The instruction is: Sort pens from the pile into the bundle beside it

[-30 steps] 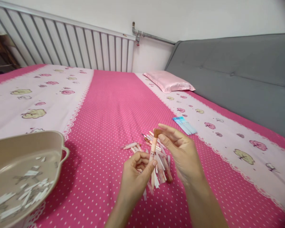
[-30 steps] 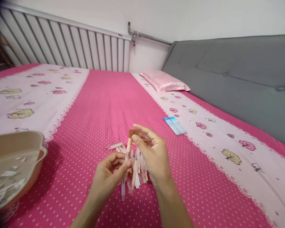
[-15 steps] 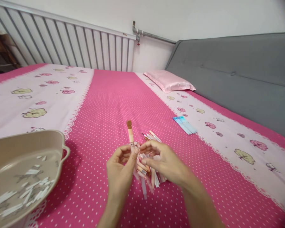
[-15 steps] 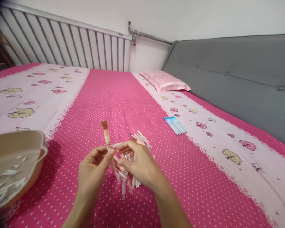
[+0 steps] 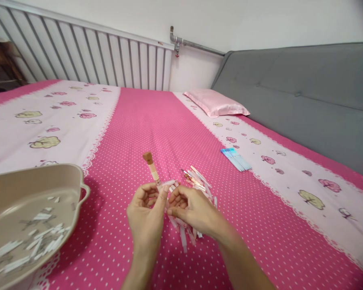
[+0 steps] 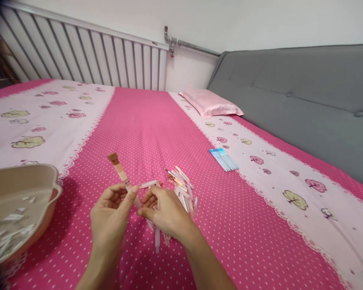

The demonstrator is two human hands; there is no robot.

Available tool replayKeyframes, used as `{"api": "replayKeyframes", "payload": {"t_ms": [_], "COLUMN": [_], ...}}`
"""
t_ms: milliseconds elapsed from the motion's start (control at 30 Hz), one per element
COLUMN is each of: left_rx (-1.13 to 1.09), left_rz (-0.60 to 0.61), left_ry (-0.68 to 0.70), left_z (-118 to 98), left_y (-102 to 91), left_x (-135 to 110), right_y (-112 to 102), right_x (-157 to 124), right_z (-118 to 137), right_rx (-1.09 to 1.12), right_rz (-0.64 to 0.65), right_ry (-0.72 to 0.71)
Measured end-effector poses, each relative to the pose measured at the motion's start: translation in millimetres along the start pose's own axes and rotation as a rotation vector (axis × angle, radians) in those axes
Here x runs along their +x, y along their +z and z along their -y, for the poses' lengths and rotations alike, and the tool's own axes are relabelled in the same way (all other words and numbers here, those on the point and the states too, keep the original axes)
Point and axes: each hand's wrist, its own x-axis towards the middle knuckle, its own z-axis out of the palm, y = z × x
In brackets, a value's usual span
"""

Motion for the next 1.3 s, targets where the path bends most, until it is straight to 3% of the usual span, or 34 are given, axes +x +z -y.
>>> {"api": "replayKeyframes", "payload": {"t_ms": [200, 500, 867, 1067, 1300], "left_rx": [0.008, -0.077, -0.067, 0.058, 0.142], "left_rz": [-0.012, -0.071, -0.088, -0.039, 0.004], "left_ry": [0.004, 0.078, 0.149, 0.145, 0.043], "left_z": [0, -2, -2, -4, -7], "left_y": [-0.3, -5.7, -10.7, -9.1, -5.7], "left_x": [0, 3, 7, 6, 1], "right_y": [5, 8, 20, 16, -18], "right_x": [4, 9, 20, 23, 25], "right_z": [-3, 0, -10, -12, -19], "right_rx": [0.015, 0.249, 0.44, 0.506, 0.496], "right_rz": [-0.005, 0.0, -0.016, -0.123, -0.351], "right_ry": [-0.001, 0.052, -0.025, -0.065, -0.096]}}
